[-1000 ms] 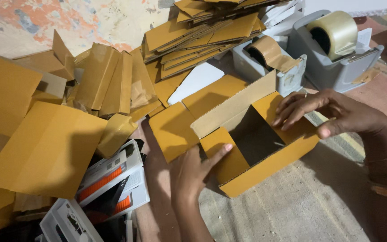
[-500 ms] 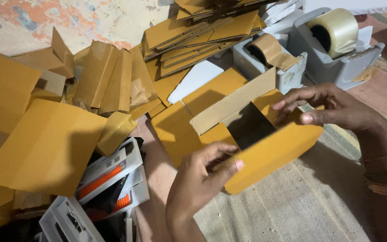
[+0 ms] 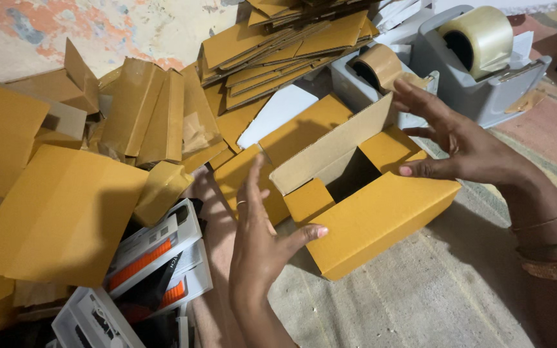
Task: The person folds yellow cardboard mailing boxes on a bed, pressing the flaps and sides to shape each box, then sets finished boxes aside and picks up the next flat box blank to fold.
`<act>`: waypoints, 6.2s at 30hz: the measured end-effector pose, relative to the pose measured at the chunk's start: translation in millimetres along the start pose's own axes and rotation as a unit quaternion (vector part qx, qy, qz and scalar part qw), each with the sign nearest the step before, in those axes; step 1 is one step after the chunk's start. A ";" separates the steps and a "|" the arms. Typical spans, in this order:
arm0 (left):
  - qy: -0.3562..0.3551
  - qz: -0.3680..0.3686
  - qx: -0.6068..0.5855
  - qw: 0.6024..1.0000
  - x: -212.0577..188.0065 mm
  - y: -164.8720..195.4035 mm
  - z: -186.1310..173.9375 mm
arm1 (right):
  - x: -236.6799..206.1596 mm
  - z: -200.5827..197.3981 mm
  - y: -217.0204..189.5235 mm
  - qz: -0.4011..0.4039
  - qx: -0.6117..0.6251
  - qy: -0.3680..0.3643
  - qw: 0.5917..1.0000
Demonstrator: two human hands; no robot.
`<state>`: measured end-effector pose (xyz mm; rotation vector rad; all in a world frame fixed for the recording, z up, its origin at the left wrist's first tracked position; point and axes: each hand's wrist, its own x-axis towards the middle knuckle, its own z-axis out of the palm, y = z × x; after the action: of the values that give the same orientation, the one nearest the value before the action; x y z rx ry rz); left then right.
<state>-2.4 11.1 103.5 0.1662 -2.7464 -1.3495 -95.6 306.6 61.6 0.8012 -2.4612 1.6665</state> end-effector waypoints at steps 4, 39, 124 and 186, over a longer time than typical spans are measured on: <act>-0.026 0.094 -0.064 0.993 1.2 -11.2 2.3 | -1.8 -0.6 -3.6 0.012 0.026 0.004 1.000; 0.071 0.224 0.041 0.971 13.1 -18.1 21.2 | -0.2 -3.4 2.2 0.157 -0.057 -0.081 0.983; 0.026 0.540 0.147 0.828 -25.5 -139.3 78.5 | -11.5 -23.9 29.4 0.014 0.263 -0.174 0.949; -0.017 0.183 0.141 0.973 -63.6 -70.4 47.2 | 0.1 -3.3 22.4 0.137 -0.005 -0.195 0.971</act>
<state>59.6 13.7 17.6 -0.3350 -2.7984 -0.8771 -106.6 315.8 44.0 0.8990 -2.9637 1.7167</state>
